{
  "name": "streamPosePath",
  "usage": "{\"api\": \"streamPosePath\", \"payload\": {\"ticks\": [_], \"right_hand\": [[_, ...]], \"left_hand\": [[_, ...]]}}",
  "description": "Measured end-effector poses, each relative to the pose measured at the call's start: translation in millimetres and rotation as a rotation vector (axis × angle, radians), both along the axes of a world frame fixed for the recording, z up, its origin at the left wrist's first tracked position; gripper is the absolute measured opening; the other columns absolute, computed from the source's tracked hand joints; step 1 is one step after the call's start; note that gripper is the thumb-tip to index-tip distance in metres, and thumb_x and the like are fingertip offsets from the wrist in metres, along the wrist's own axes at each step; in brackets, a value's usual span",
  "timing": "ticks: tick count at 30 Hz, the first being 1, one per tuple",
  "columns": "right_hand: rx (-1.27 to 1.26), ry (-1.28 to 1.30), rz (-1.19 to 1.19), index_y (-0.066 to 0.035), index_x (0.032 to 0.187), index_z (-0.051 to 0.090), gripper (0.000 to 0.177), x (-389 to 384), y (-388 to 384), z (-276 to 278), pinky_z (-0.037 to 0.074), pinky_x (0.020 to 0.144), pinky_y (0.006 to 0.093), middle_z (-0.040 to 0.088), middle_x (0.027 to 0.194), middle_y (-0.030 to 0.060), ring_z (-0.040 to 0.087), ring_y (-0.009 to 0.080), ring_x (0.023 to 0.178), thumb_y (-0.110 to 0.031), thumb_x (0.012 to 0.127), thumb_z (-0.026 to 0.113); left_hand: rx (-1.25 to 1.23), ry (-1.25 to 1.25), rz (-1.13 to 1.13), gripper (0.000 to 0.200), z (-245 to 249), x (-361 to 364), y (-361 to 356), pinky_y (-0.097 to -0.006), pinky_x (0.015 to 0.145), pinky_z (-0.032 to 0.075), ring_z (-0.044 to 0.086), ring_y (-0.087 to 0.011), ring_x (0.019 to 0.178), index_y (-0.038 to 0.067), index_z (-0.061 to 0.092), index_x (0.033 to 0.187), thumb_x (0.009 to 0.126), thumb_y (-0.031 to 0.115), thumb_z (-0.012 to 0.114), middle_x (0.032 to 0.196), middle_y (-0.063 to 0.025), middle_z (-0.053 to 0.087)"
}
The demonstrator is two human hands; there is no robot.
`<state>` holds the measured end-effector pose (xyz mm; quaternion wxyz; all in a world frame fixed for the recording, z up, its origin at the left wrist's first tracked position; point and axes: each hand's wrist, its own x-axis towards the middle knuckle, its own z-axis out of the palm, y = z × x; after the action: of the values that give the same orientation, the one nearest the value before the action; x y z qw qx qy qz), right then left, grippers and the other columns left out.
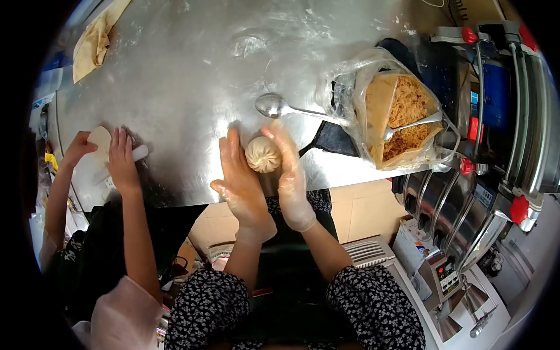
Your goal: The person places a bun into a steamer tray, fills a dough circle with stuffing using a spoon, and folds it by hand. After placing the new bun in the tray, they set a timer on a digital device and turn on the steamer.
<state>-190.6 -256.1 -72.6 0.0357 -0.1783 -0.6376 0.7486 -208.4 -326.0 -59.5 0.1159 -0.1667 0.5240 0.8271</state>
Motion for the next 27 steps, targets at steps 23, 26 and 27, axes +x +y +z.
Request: {"api": "streamPosePath", "payload": {"ticks": [23,26,27], "right_hand": [[1.293,-0.062,-0.515,-0.005,0.109,0.064,0.026,51,209,75,0.052,0.062,0.0290,0.071,0.098,0.0102,0.065,0.0185,0.071,0.006,0.085,0.067],[1.534,-0.194,-0.241,-0.008,0.112,0.065,0.042,30,247,83,0.054,0.071,0.0350,0.067,0.095,0.0092,0.063,0.0277,0.079,0.006,0.073,0.067],[1.604,-0.223,-0.145,-0.009,0.113,0.065,0.044,26,258,82,0.054,0.073,0.0358,0.066,0.094,0.0084,0.063,0.0273,0.083,0.005,0.071,0.068]], "left_hand": [[-0.357,0.426,0.028,0.060,25,37,27,-0.0446,0.110,0.035,0.048,-0.0287,0.124,-0.004,0.037,0.139,0.090,0.028,0.052,0.133,-0.0204,0.048],[-0.340,0.408,-0.033,0.057,24,44,36,-0.0436,0.108,0.037,0.050,-0.0293,0.123,-0.006,0.037,0.138,0.089,0.021,0.049,0.132,-0.0210,0.050],[-0.333,0.392,-0.042,0.056,25,45,40,-0.0437,0.108,0.038,0.051,-0.0296,0.122,-0.007,0.037,0.137,0.089,0.019,0.048,0.132,-0.0215,0.050]]}}
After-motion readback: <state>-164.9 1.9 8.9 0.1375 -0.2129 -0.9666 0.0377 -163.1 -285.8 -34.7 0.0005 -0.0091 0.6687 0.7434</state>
